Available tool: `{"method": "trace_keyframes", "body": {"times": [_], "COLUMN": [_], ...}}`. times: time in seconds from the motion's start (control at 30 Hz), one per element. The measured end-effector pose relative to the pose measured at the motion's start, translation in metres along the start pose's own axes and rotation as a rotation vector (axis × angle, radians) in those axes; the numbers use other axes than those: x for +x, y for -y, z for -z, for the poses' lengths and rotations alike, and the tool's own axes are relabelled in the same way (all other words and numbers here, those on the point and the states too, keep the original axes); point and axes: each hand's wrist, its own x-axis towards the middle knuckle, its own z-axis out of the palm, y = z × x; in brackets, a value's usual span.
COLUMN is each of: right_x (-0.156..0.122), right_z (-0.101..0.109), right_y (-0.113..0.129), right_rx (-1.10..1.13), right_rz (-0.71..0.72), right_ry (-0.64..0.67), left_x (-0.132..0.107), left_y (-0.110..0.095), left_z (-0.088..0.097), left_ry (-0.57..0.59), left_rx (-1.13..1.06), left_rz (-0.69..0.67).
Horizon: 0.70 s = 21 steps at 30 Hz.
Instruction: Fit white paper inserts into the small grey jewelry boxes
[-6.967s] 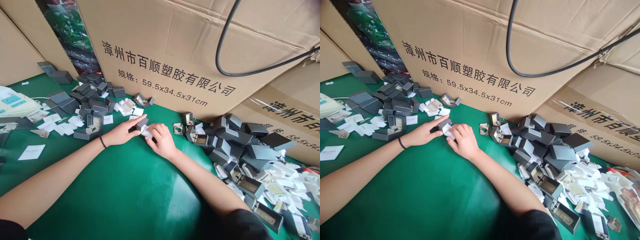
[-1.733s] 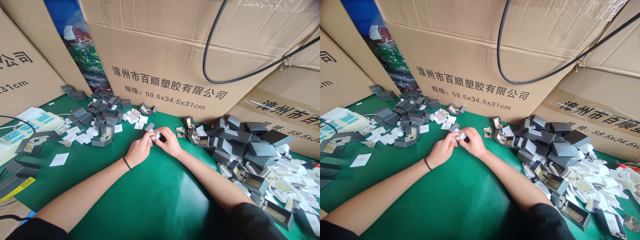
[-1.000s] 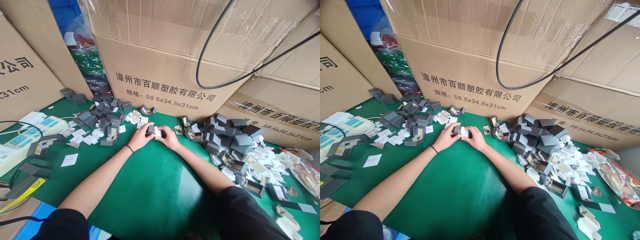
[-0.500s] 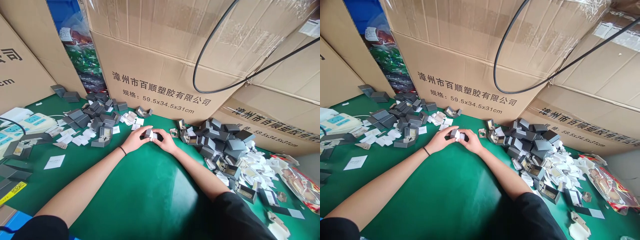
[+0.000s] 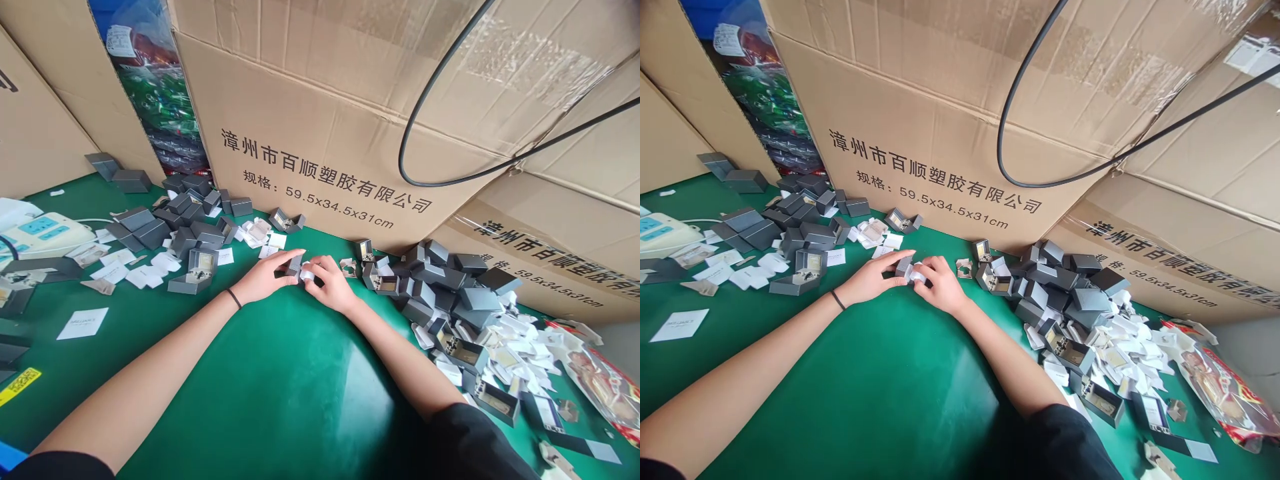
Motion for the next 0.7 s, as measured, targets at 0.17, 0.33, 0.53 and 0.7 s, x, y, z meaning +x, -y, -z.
{"method": "trace_keyframes", "body": {"times": [0.17,0.33,0.53,0.7], "right_x": [0.003,0.005,0.007,0.006], "right_z": [0.003,0.001,0.005,0.005], "right_y": [0.003,0.009,0.013,0.011], "right_rx": [-0.138,-0.313,-0.426,-0.409], "right_rz": [0.024,0.047,0.174,0.255], "right_ry": [0.118,0.185,0.204,0.258], "left_x": [0.000,0.002,0.004,0.003], "left_y": [-0.002,-0.002,-0.001,-0.003], "left_z": [0.002,0.002,0.005,0.009], "left_ry": [0.006,0.020,0.057,0.122], "left_rx": [0.056,0.064,0.034,0.024], "left_rz": [0.007,0.004,0.000,0.026]}}
